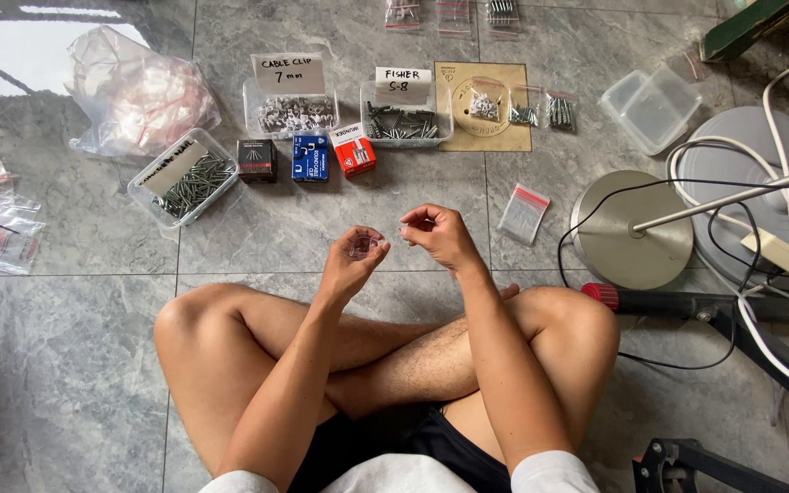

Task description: Assembling cable clips by inserting metal nails into plastic clips and then placing them into a small plastic bag.

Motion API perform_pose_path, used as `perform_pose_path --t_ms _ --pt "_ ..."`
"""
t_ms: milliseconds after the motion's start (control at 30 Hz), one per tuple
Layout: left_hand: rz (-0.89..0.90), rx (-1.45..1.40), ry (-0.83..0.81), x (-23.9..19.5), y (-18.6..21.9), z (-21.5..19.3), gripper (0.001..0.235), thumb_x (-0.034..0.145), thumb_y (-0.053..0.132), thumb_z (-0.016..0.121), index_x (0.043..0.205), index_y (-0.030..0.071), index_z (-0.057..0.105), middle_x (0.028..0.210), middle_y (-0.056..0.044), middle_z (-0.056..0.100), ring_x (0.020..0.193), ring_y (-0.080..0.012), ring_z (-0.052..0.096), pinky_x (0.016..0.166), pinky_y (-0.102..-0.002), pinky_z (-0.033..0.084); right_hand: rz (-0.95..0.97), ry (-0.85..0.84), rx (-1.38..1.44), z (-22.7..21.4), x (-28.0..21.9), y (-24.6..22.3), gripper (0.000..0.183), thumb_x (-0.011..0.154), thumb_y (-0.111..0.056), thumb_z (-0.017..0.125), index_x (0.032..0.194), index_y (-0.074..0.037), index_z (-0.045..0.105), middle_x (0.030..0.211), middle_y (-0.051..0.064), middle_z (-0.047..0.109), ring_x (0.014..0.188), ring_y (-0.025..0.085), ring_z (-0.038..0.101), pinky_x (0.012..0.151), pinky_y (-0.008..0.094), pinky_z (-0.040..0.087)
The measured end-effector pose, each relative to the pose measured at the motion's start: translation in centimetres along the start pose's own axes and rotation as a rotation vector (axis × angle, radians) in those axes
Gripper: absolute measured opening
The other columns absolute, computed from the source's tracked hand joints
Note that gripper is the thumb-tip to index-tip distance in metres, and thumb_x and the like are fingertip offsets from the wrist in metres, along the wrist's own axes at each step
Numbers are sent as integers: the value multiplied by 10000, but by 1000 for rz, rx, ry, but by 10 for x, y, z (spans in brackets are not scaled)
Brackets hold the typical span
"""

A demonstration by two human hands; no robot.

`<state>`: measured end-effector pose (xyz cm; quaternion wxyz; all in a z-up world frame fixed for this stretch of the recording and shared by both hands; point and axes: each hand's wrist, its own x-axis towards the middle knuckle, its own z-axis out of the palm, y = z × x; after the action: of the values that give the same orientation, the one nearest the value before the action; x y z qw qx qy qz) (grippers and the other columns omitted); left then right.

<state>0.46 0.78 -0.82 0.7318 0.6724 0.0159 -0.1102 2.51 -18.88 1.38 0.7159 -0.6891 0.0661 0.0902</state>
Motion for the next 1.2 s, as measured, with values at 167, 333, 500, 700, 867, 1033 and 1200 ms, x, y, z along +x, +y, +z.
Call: perform_pose_path --t_ms 167,333,500,700,867,1033,1200 --pt "-10 47 -46 -9 -2 6 176 838 89 801 996 71 725 718 3 589 649 -93 557 596 -214 430 -14 -293 387 -9 -15 -16 208 761 105 778 935 13 708 841 97 681 742 176 719 695 296 616" --pt "-6 259 -140 -6 -19 8 209 829 184 807 995 89 721 711 -65 596 674 -187 601 659 -329 487 -60 -557 699 -18 -22 -12 227 777 142 709 963 55 613 852 160 569 728 259 702 636 334 598" --pt "2 266 -153 -8 -10 9 231 829 197 803 1009 79 716 708 -64 599 684 -192 600 667 -326 483 -78 -600 743 -21 -18 -3 283 763 108 750 982 36 587 873 139 532 747 239 673 639 323 567" --pt "42 210 -174 -10 -3 10 241 826 177 807 1031 91 715 681 -50 579 666 -173 574 641 -304 457 -75 -566 656 -17 -20 -14 241 797 83 748 981 16 608 858 127 535 730 208 651 645 306 532" --pt "51 146 -178 -11 6 12 297 815 145 816 1081 91 693 707 -25 581 690 -153 570 648 -274 443 -29 -507 479 -6 -18 -20 233 834 65 748 1038 26 642 812 127 603 686 183 650 631 297 531" --pt "25 127 -198 -10 2 12 334 781 110 782 1101 102 690 726 -54 605 702 -172 556 649 -286 457 40 -337 52 11 -18 -28 266 816 59 789 1041 9 657 850 75 664 703 118 672 608 224 553" --pt "27 127 -190 -8 4 12 322 774 86 760 1088 98 690 724 -71 589 704 -184 549 642 -294 456 79 -325 -67 13 -16 -27 225 819 30 785 1009 -18 675 835 54 667 695 109 676 594 222 567"
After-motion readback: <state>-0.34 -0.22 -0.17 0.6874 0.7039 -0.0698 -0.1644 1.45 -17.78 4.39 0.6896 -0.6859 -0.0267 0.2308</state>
